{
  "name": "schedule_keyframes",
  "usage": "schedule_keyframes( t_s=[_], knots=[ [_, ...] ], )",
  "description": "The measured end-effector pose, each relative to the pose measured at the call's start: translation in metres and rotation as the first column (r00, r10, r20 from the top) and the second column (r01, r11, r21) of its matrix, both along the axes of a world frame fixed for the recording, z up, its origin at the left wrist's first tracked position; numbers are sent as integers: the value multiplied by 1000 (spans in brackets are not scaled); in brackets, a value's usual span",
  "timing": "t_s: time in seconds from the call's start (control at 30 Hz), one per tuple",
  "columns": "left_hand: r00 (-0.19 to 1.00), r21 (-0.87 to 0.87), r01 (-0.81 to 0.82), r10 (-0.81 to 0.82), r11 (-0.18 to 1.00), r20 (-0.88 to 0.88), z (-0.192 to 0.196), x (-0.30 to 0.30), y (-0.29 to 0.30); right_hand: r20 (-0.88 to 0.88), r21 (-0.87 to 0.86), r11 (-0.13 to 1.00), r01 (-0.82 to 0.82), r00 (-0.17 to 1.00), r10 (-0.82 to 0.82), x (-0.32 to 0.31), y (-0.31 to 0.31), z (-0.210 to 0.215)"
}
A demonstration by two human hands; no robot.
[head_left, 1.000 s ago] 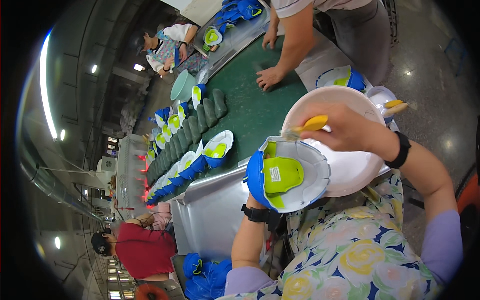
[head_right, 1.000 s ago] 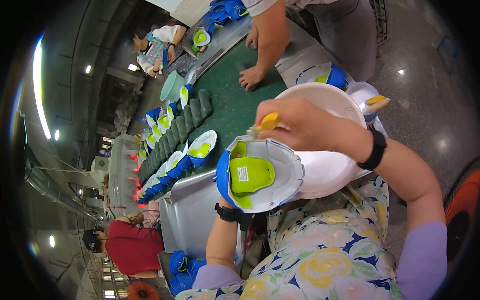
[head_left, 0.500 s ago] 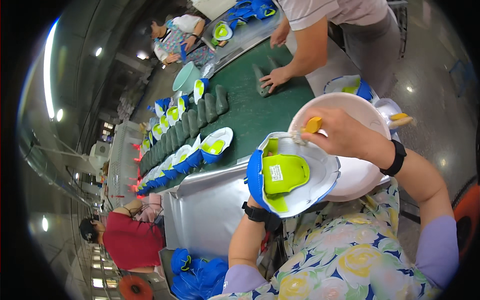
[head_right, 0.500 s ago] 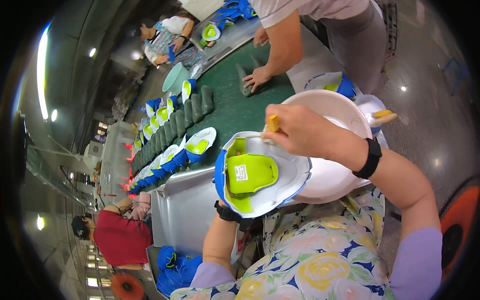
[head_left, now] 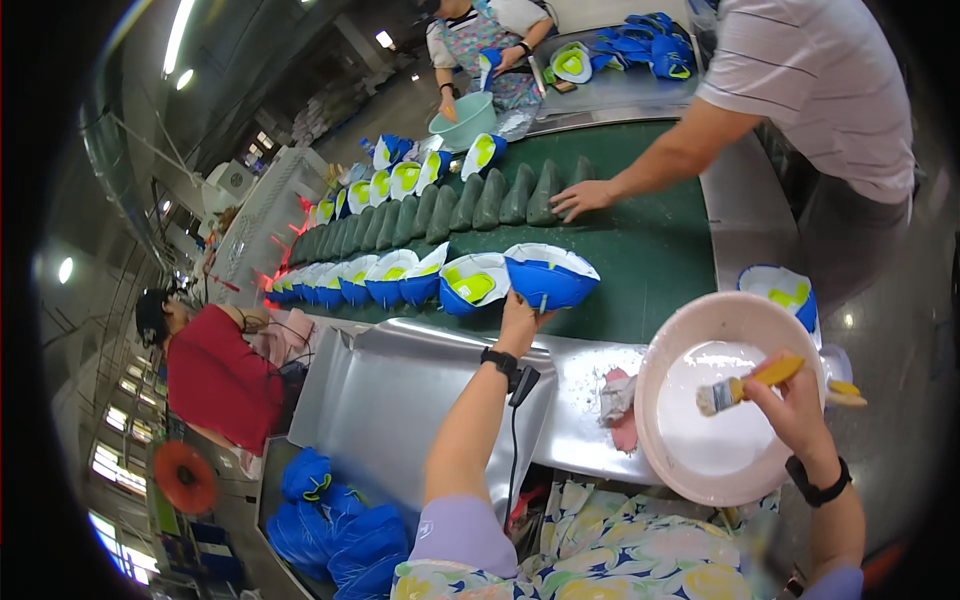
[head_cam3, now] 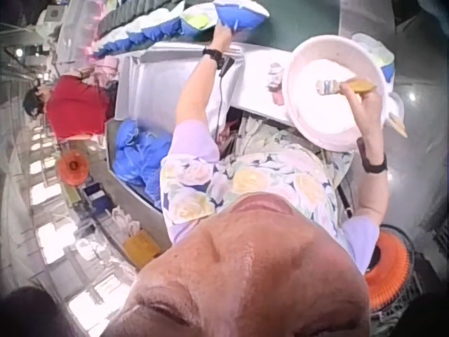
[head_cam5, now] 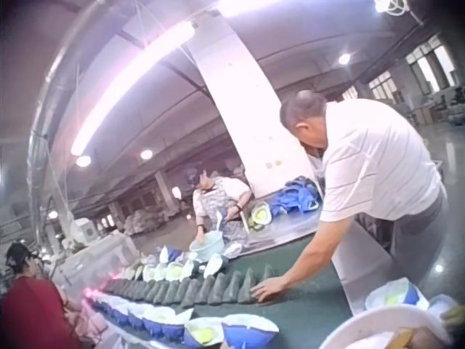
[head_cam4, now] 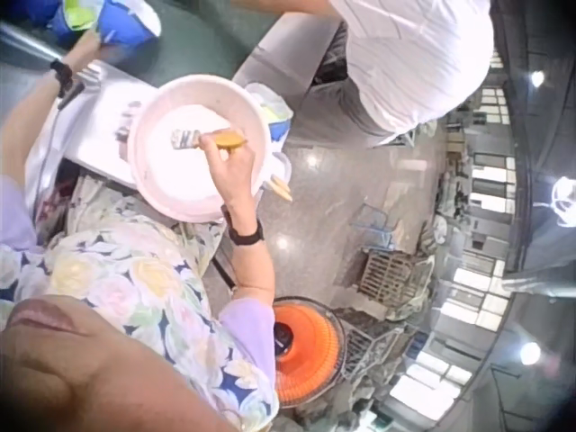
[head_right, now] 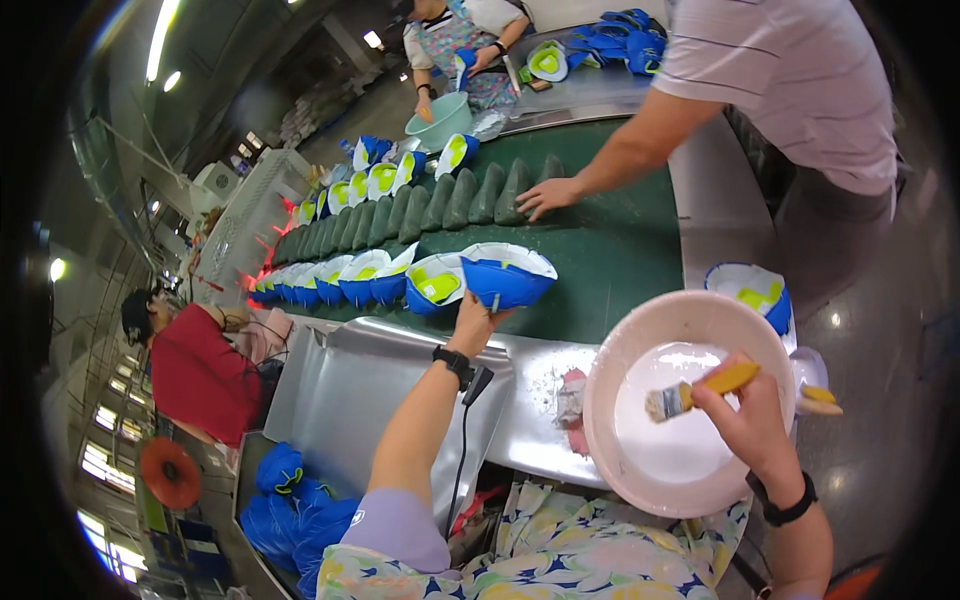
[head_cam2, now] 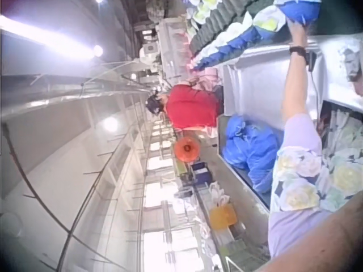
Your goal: The person repeatedly picks up blue and green shoes from a conveyor belt, dips a brush into a pink bowl of white paint, and applies the paint to the interior of each shoe. After painting, the person places the shoes back onto the conveyor belt.
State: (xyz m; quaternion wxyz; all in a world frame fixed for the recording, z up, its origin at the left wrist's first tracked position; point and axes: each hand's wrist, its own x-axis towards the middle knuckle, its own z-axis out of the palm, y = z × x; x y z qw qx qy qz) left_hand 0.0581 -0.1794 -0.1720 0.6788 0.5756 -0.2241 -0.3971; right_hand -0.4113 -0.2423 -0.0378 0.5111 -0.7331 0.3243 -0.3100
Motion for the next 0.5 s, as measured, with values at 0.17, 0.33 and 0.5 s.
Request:
schedule_keyframes(
  t_s=[0.17, 0.33, 0.5],
  knots=[
    [996, 545, -39, -14, 838, 92, -55, 68, -6, 18, 207, 978, -8, 1000, 4, 3, -1, -11],
    [819, 439, -253, 433, 862, -377, -49, 106, 12, -27, 295, 951, 89, 996, -85, -4, -2, -20],
    [581, 235, -531, 552, 814, -598, -87, 168, 0, -72, 245, 963, 108, 993, -93, -2, -1, -21]
  ],
)
